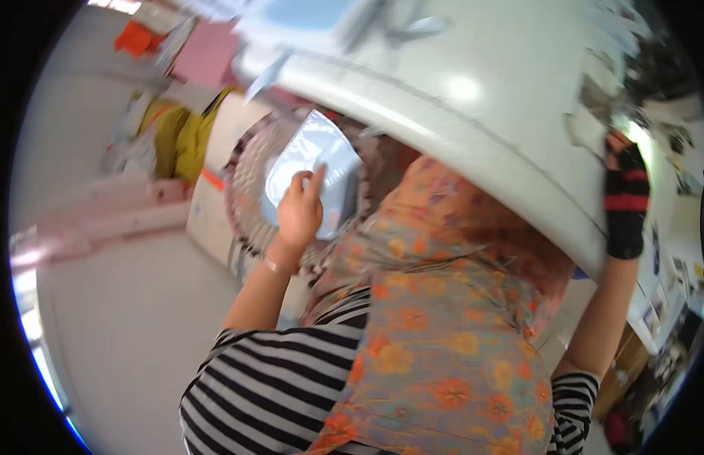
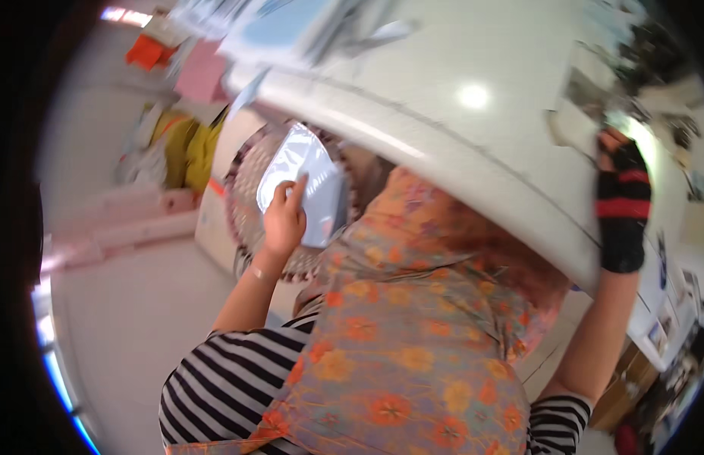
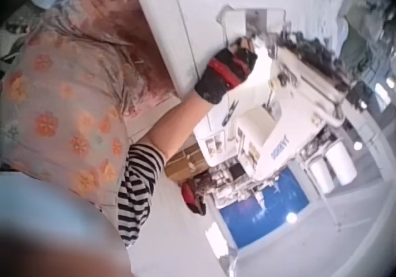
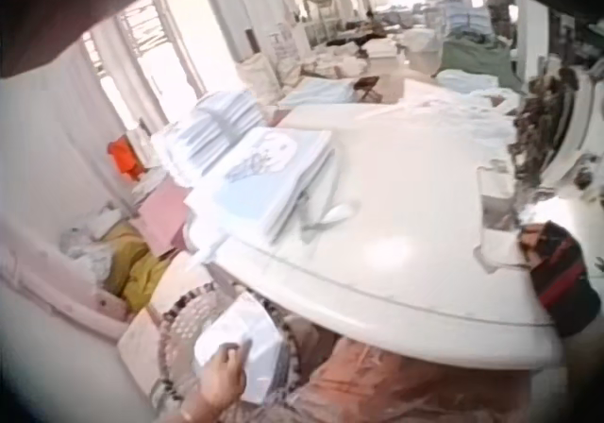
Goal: Sewing fabric pieces together using an industrial sewing machine to assemble textile products.
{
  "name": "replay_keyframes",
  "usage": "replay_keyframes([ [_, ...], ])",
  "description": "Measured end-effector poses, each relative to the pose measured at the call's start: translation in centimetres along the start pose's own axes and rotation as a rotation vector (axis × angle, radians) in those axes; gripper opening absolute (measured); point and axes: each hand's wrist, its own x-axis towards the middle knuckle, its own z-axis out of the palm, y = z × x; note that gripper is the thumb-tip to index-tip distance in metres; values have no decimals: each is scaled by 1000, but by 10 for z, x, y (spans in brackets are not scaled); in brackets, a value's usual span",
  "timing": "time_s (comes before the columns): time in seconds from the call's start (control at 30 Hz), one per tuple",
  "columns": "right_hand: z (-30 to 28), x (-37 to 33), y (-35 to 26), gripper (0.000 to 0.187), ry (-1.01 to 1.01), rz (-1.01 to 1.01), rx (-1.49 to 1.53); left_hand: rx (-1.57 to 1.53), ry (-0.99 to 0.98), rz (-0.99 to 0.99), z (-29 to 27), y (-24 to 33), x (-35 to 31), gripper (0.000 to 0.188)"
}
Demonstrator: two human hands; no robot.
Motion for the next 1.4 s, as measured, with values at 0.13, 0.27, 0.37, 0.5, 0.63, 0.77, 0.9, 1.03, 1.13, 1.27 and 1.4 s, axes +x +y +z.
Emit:
replay_keyframes([
  [0.13, 1, 0, 22, 29, -71, 34, -17, 159, -48, -331, 52, -102, -27, 56],
  [0.27, 3, -2, 20, 32, -106, 73, -74, 134, -330, -507, 79, -122, -31, 59],
  [0.37, 3, -6, 9, 30, -78, 82, -16, -185, 67, -356, 65, -95, 17, 52],
  [0.5, 13, -17, 25, 31, -48, 87, -55, -156, 762, 292, -79, 10, 125, 39],
  [0.63, 14, -9, 9, 30, -9, 74, -4, -26, 686, 445, -135, 57, 222, 36],
  [0.77, 11, -9, -6, 29, 14, 118, 14, 147, 144, 121, -128, 80, 272, 39],
  [0.9, 6, -7, -16, 28, 37, 121, 83, 130, 65, 87, -119, 67, 297, 40],
  [1.03, 6, -8, -9, 28, 23, 98, 90, -89, -17, 38, -128, 56, 307, 38],
  [1.13, 4, -9, -13, 27, 36, 97, 83, -125, -24, -13, -128, 56, 304, 37],
  [1.27, 3, -5, -21, 27, 55, 77, 153, -174, -24, -65, -127, 55, 302, 36],
  [1.4, 3, -5, -19, 25, 58, 78, 171, -55, -18, 33, -126, 61, 298, 36],
])
